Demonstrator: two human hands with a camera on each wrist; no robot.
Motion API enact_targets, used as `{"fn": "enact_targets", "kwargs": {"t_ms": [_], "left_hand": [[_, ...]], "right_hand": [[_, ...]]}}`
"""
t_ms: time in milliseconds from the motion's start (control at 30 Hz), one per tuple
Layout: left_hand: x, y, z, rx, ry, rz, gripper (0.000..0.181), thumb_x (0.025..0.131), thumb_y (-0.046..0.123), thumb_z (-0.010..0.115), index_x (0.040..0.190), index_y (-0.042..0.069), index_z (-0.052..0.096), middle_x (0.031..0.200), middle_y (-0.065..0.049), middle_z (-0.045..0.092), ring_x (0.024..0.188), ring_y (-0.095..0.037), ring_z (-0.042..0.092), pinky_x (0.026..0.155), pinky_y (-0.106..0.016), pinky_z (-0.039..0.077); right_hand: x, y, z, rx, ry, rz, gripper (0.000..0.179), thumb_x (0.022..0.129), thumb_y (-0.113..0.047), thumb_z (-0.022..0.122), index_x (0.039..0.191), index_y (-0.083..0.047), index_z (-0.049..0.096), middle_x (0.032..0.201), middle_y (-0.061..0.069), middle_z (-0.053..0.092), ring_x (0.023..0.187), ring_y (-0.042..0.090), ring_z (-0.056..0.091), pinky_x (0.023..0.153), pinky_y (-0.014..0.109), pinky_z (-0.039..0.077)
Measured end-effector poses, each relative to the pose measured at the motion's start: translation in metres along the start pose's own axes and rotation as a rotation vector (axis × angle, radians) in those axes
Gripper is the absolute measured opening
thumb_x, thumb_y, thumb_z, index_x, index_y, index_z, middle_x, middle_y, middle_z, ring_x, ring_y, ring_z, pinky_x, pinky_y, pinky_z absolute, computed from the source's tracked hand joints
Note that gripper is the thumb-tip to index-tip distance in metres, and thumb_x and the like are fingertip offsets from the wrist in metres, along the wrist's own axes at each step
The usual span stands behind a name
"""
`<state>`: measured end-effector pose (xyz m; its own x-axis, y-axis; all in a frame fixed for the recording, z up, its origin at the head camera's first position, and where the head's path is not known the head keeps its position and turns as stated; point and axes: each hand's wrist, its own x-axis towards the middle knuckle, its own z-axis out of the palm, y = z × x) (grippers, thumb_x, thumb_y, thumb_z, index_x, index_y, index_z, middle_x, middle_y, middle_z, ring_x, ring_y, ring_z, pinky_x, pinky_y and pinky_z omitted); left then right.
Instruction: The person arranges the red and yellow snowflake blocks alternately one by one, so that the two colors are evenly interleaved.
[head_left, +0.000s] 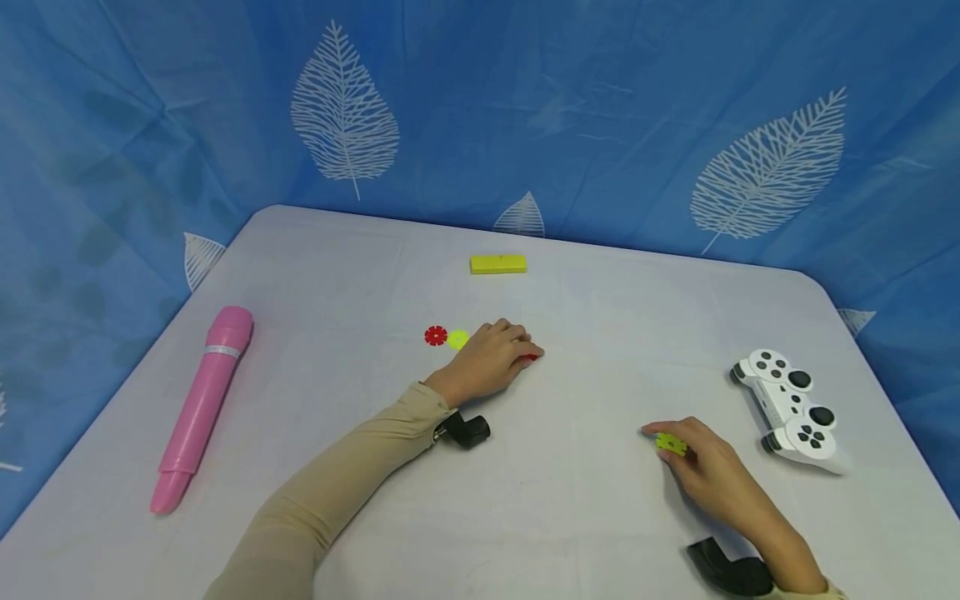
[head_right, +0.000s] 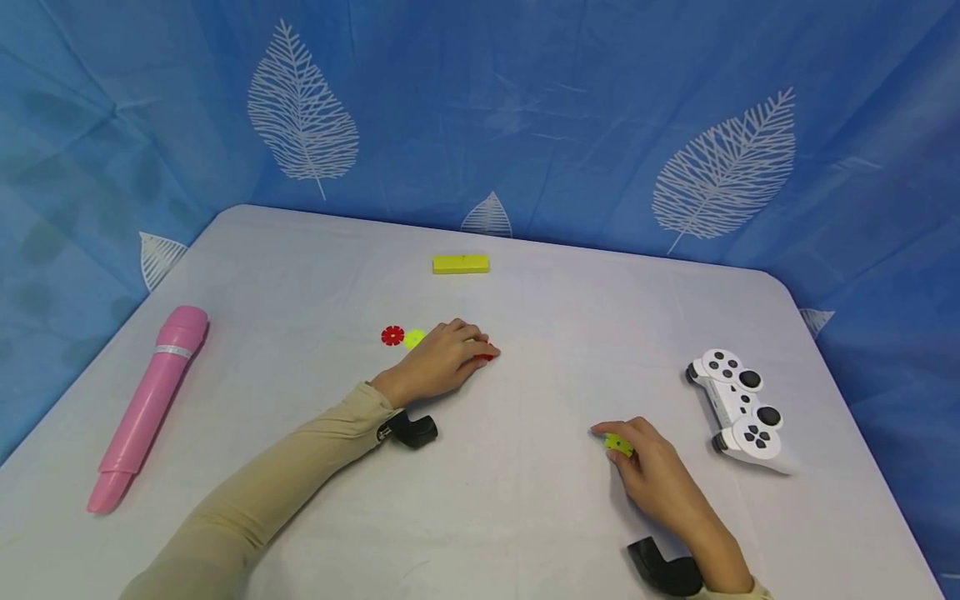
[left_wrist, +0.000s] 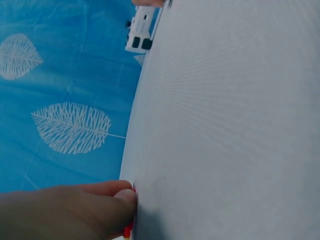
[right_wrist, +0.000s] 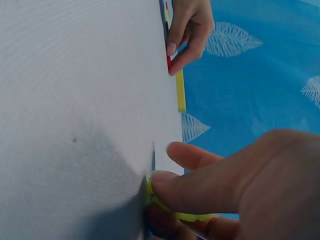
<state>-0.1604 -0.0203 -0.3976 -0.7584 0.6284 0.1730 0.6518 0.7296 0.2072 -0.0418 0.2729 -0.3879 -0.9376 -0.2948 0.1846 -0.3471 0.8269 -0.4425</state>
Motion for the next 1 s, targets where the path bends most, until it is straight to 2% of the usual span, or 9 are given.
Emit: {"fn": "enact_targets", "kwargs": {"t_ms": [167,333,667,1000], "left_hand": [[0.0,-0.001,-0.001,0.002,0.002,-0.001,0.024,0.09,0.022,0.055,0.112,0.024,0.065,0.109,0.002,0.062,0.103,-0.017,0.052,0.086,-0.032,0.044],[0.0,-0.001,-0.001,-0.003,-0.004,-0.004,0.025,0.09,0.022,0.055,0.112,0.024,0.065,0.109,0.002,0.062,0.104,-0.017,0.052,0.086,-0.032,0.044],[0.001,-0.003,-0.002,-0.006,-0.02,-0.004,0.025,0.09,0.023,0.055,0.114,0.024,0.064,0.111,0.002,0.061,0.104,-0.017,0.052,0.086,-0.032,0.044],[0.001,-0.002,-0.002,-0.018,-0.025,-0.006,0.025,0.09,0.023,0.055,0.113,0.023,0.064,0.11,0.002,0.061,0.104,-0.017,0.051,0.086,-0.032,0.043]], "right_hand": [[0.001,-0.002,0.0,0.016,-0.025,0.025,0.035,0.077,0.011,0.06,0.104,-0.011,0.066,0.082,0.0,0.054,0.061,-0.004,0.035,0.05,0.017,0.034],[0.002,-0.003,0.002,-0.002,0.011,-0.017,0.034,0.076,0.013,0.058,0.1,-0.009,0.068,0.086,-0.001,0.057,0.065,-0.004,0.039,0.054,0.018,0.036],[0.004,-0.008,0.009,0.043,0.059,-0.064,0.035,0.073,0.014,0.061,0.097,-0.01,0.068,0.087,-0.003,0.061,0.063,-0.006,0.039,0.052,0.016,0.036],[0.005,-0.026,0.017,0.068,0.105,-0.024,0.033,0.07,0.008,0.068,0.093,-0.015,0.07,0.087,-0.006,0.066,0.068,-0.004,0.051,0.059,0.014,0.042]]}}
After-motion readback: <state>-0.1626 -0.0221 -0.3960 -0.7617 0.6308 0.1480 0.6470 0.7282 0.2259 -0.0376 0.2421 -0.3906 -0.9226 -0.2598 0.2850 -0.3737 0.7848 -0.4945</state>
